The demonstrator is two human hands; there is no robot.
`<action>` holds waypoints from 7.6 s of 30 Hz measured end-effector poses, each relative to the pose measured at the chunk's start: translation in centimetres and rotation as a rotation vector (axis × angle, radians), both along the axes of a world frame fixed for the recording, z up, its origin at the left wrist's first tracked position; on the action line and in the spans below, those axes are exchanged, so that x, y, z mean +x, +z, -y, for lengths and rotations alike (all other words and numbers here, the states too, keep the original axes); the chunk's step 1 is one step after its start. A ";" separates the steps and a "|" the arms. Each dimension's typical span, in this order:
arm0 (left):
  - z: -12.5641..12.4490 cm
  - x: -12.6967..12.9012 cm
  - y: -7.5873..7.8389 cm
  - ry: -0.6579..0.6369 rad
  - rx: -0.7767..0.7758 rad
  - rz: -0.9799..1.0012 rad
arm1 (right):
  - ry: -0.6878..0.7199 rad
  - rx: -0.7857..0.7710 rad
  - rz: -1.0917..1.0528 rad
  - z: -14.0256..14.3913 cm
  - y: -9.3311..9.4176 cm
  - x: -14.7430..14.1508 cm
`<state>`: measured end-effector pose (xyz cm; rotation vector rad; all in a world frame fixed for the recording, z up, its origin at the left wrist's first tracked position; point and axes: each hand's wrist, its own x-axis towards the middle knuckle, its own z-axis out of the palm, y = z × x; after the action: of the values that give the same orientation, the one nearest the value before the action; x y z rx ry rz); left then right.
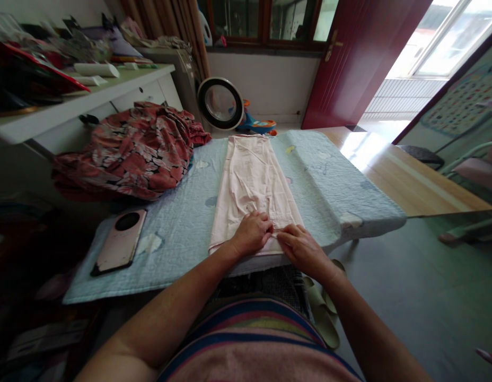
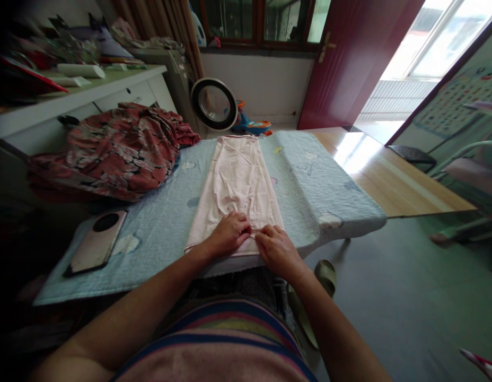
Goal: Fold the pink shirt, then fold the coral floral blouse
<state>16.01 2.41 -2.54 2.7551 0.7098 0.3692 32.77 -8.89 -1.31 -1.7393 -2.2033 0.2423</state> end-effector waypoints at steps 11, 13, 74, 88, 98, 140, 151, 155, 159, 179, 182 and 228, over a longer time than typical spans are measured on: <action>-0.3 -0.9 -0.3 -0.073 -0.085 0.118 | -0.011 -0.004 -0.003 1.4 0.4 2.2; -0.3 -0.9 -0.2 -0.070 -0.096 0.127 | -0.003 0.015 -0.031 0.7 0.3 1.3; 0.0 -0.9 -0.7 -0.041 -0.107 0.175 | -0.207 0.169 -0.295 4.3 -2.1 6.3; 0.8 -2.5 0.6 -0.167 -0.035 0.105 | -0.176 0.190 -0.219 4.4 -2.9 6.7; 1.5 -7.6 0.3 -0.013 -0.051 0.202 | -0.032 0.164 -0.006 3.0 -2.4 3.6; 3.7 -5.7 2.1 0.081 0.180 -0.186 | 0.111 -0.046 0.314 -1.6 0.7 2.3; 1.1 -5.4 2.5 0.103 0.061 -0.122 | 0.088 0.102 0.233 -1.3 1.1 -0.1; 1.9 -5.3 2.4 0.080 0.095 -0.104 | 0.127 0.149 0.176 -1.4 0.7 -0.8; 3.0 -5.3 1.9 0.061 0.137 -0.129 | 0.166 0.127 0.148 -1.6 0.1 -1.1; 3.8 -2.9 1.1 0.204 0.245 -0.118 | 0.094 -0.067 0.194 -3.4 1.3 -1.7; 3.4 -2.5 1.2 0.188 0.260 -0.108 | 0.091 -0.068 0.183 -3.5 1.3 -1.6; 0.4 -1.4 3.5 -0.102 0.332 -0.141 | 0.455 -0.355 -0.380 -22.4 0.4 3.1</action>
<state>14.65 2.03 0.95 3.1428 0.5815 0.2963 35.88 13.47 -0.94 -1.1742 -2.3212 1.0324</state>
